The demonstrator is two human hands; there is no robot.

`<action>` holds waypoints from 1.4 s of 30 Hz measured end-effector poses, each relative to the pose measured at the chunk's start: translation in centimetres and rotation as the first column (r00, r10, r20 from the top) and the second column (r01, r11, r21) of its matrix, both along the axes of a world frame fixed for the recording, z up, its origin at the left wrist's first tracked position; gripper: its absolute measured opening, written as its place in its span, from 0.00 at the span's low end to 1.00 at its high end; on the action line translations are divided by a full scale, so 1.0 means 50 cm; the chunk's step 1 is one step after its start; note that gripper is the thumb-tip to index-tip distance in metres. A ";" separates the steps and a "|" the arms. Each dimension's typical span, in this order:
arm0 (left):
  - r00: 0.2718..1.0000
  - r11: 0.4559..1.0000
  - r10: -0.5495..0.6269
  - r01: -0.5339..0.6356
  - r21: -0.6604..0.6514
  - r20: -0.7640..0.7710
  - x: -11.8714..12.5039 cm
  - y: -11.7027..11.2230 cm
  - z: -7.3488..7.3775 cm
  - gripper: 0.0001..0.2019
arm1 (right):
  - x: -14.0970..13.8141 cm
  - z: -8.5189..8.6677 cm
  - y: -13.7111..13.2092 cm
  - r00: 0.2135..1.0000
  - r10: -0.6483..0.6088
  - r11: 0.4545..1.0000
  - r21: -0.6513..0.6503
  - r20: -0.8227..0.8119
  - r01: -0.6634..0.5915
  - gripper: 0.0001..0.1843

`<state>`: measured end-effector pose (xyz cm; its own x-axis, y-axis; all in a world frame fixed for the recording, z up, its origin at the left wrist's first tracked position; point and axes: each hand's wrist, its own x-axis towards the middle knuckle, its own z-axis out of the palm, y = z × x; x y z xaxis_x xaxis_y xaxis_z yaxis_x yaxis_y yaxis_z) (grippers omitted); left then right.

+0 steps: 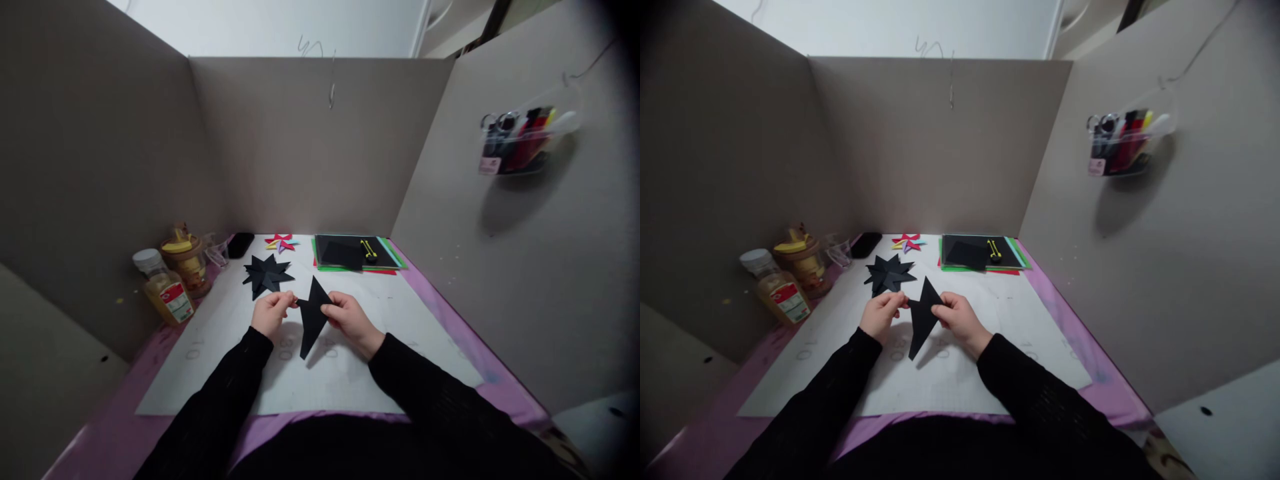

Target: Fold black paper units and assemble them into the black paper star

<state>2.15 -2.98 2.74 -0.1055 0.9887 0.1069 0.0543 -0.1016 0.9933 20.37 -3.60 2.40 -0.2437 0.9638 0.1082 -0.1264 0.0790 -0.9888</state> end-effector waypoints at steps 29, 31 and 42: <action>0.960 0.958 -0.280 0.279 -0.061 -0.023 0.016 -0.011 0.000 0.13 | 0.003 0.002 0.013 0.998 0.060 0.996 -0.061 0.017 -0.059 0.11; 0.949 0.951 -0.309 0.306 -0.052 -0.063 0.017 -0.013 -0.002 0.13 | 0.003 0.001 0.013 0.999 0.053 0.997 -0.061 0.006 -0.052 0.13; 0.925 0.936 -0.351 0.345 -0.069 -0.142 0.021 -0.016 -0.010 0.14 | -0.008 0.002 0.007 0.993 -0.001 0.999 0.041 0.119 -0.004 0.12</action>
